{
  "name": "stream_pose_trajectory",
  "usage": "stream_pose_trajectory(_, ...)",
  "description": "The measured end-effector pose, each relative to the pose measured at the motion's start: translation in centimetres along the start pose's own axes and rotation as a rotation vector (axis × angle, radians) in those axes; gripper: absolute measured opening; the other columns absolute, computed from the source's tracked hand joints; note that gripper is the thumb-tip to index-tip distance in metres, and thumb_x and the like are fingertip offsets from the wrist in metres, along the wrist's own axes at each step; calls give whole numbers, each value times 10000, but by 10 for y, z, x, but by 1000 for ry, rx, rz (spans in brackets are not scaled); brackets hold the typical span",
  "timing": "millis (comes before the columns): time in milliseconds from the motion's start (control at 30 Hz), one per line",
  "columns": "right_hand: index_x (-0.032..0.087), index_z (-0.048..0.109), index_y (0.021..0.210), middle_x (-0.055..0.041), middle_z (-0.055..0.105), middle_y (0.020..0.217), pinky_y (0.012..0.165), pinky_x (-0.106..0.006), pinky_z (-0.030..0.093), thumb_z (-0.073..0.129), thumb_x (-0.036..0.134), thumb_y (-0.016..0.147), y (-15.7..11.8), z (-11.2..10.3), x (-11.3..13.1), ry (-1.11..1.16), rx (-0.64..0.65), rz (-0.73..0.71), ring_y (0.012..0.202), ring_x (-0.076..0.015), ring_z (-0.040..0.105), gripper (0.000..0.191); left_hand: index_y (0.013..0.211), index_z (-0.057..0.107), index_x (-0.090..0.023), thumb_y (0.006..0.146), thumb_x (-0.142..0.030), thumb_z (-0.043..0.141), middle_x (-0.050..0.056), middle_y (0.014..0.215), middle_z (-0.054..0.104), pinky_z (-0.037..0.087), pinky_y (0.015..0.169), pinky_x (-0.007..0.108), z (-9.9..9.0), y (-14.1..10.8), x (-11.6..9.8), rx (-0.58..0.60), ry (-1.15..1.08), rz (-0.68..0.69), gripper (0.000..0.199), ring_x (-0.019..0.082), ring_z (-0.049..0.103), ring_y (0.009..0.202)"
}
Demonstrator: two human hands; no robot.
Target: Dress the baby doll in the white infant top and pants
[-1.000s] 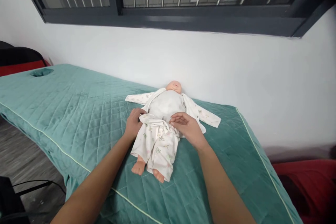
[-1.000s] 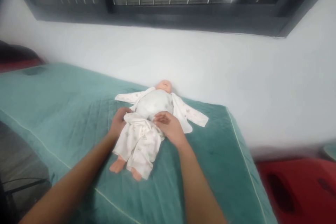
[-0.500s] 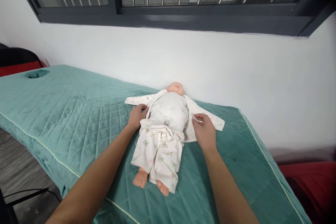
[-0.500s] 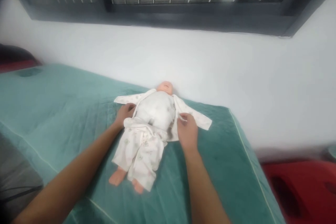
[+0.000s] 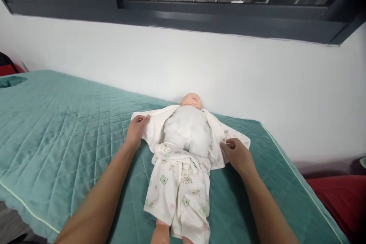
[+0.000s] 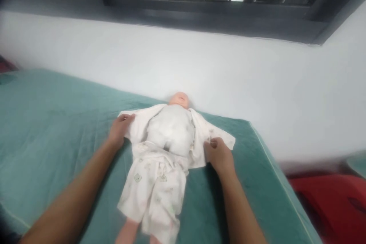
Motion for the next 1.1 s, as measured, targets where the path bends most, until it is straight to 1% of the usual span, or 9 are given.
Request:
stream_pose_trajectory(100, 194, 622, 1076, -80, 710, 947, 724, -329, 454, 563, 445, 790, 4, -9, -4, -4, -22, 17, 840, -233, 652, 385, 808, 605, -189, 688, -508, 716, -35, 657, 554, 327, 530, 233, -15, 5, 5, -81, -24, -65, 358, 117, 467, 564)
stream_pose_trajectory(233, 186, 617, 1106, -68, 701, 909, 669, -320, 440, 550, 362, 781, 13, -21, -20, -67, 2, 79, 768, -217, 644, 375, 800, 631, -188, 700, -447, 710, -9, 704, 613, 361, 565, 245, -34, 6, 1, -184, 173, -18, 288, 142, 526, 609)
stream_pose_trajectory(433, 196, 604, 1118, -82, 708, 966, 679, -337, 444, 587, 387, 776, 19, -27, -38, -177, 131, 89, 798, -236, 651, 392, 846, 635, -217, 786, -416, 624, 23, 765, 664, 394, 624, 290, -39, 7, 3, -216, 469, 13, 209, 200, 592, 683)
stream_pose_trajectory(567, 209, 621, 1053, -99, 691, 1026, 687, -354, 432, 563, 422, 820, 1, -40, -6, -181, -42, -23, 825, -243, 628, 321, 873, 636, -212, 811, -368, 583, 34, 800, 636, 433, 715, 332, -34, 0, -10, -306, 521, 141, 176, 223, 584, 779)
stream_pose_trajectory(667, 228, 627, 924, -66, 680, 943, 732, -345, 454, 541, 406, 873, -31, -41, 48, 107, -169, -277, 806, -211, 605, 203, 875, 654, -213, 824, -342, 564, 37, 840, 613, 449, 814, 343, -20, -24, -35, -347, 464, 338, 166, 219, 569, 855)
stream_pose_trajectory(767, 241, 610, 824, -26, 650, 807, 706, -326, 467, 532, 406, 929, -69, -16, 101, 375, 106, -542, 762, -191, 593, 211, 870, 692, -228, 807, -355, 598, 6, 783, 618, 459, 721, 302, 3, -52, -45, -109, 190, 255, 170, 178, 556, 732)
stream_pose_trajectory(867, 239, 584, 735, -18, 617, 754, 688, -320, 440, 563, 377, 940, -95, -3, 129, 355, 207, -694, 765, -186, 571, 247, 780, 719, -224, 764, -395, 676, -1, 696, 588, 424, 631, 285, 33, -78, -54, 346, 122, 221, 177, 162, 511, 655)
stream_pose_trajectory(967, 235, 587, 701, -6, 606, 727, 702, -323, 426, 636, 380, 906, -100, 2, 135, 341, 276, -737, 754, -178, 547, 257, 784, 747, -234, 752, -444, 731, 12, 756, 583, 401, 624, 281, 49, -98, -62, 802, 191, 314, 213, 157, 490, 678)
stream_pose_trajectory(1100, 231, 578, 725, 3, 613, 776, 728, -316, 428, 718, 369, 848, -97, 2, 133, 388, 388, -716, 793, -174, 555, 232, 993, 762, -301, 757, -443, 760, 35, 1024, 567, 443, 708, 270, 46, -100, -65, 1014, 255, 391, 275, 180, 545, 883)
Point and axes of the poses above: each hand's wrist, its own y-axis towards the middle knuckle, its own z-axis out of the palm, x = y × z, the point moved 6 cm from there along y, towards the middle knuckle
